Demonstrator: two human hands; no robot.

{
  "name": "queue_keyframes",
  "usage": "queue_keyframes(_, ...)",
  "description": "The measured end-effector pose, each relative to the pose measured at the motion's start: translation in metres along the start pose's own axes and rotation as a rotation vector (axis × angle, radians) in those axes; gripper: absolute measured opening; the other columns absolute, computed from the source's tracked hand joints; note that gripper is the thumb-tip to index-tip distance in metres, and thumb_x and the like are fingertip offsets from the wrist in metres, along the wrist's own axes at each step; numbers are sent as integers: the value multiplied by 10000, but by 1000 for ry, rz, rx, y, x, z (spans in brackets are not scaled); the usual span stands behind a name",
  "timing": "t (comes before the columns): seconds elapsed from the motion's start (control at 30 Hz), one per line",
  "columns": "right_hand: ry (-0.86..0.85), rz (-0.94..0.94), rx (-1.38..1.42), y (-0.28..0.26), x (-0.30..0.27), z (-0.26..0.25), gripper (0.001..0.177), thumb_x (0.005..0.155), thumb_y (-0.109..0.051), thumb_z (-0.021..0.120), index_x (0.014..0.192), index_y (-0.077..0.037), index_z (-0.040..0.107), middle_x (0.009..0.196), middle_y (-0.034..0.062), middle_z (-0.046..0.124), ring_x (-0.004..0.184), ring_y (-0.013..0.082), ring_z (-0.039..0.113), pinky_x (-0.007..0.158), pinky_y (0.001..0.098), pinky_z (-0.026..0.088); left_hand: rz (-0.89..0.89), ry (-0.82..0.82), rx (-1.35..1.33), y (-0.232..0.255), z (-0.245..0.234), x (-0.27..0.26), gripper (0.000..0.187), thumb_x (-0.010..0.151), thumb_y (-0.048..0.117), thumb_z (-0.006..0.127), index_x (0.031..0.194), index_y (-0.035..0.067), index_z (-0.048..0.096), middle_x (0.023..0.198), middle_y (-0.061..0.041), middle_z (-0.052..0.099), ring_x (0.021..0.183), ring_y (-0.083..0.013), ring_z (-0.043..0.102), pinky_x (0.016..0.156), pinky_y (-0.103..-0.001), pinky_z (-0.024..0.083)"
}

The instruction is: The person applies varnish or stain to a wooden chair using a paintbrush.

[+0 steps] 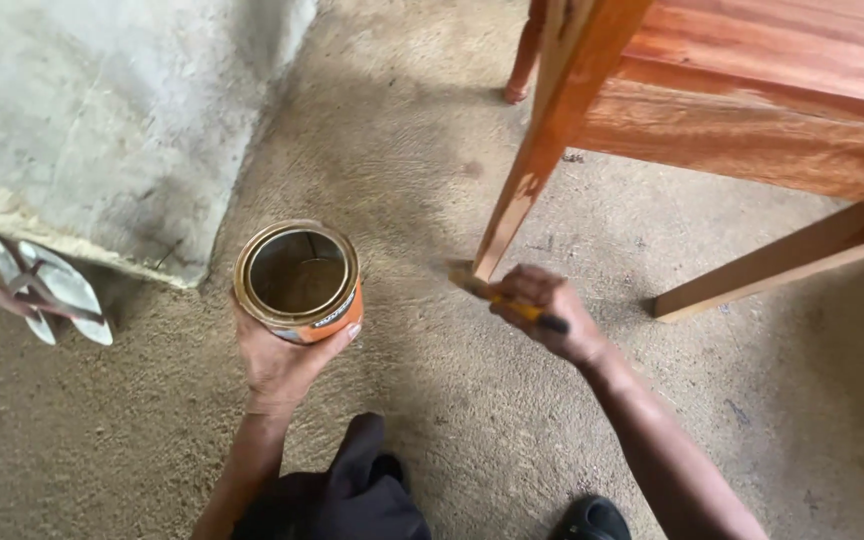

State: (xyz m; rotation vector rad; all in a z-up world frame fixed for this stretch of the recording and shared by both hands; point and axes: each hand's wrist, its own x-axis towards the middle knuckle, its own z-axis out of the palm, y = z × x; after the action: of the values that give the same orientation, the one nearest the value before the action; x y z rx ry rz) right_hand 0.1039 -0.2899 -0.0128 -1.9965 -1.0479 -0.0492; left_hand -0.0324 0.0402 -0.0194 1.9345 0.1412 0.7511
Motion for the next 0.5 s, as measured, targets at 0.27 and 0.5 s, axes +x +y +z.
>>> queue_keyframes(0.27,-193,-253,-832,104,-98,93,555,886,-115,683,1424,-118,544,1229,156,723,1108,307,703,897,400,618,-59,3,51,-8,-18,-7,1138,585,183,994,1459,-28,297,1381,-191,564,1257,-271,639,1084,-425,570)
queue_keyframes(0.5,-356,-82,-753,125,-83,105,567,845,-50,712,1388,-17,552,1252,186,670,1115,329,658,889,404,628,-52,1,25,-5,-21,-6,1128,585,195,991,1471,-27,329,1399,-190,554,1276,-269,625,1088,-422,572)
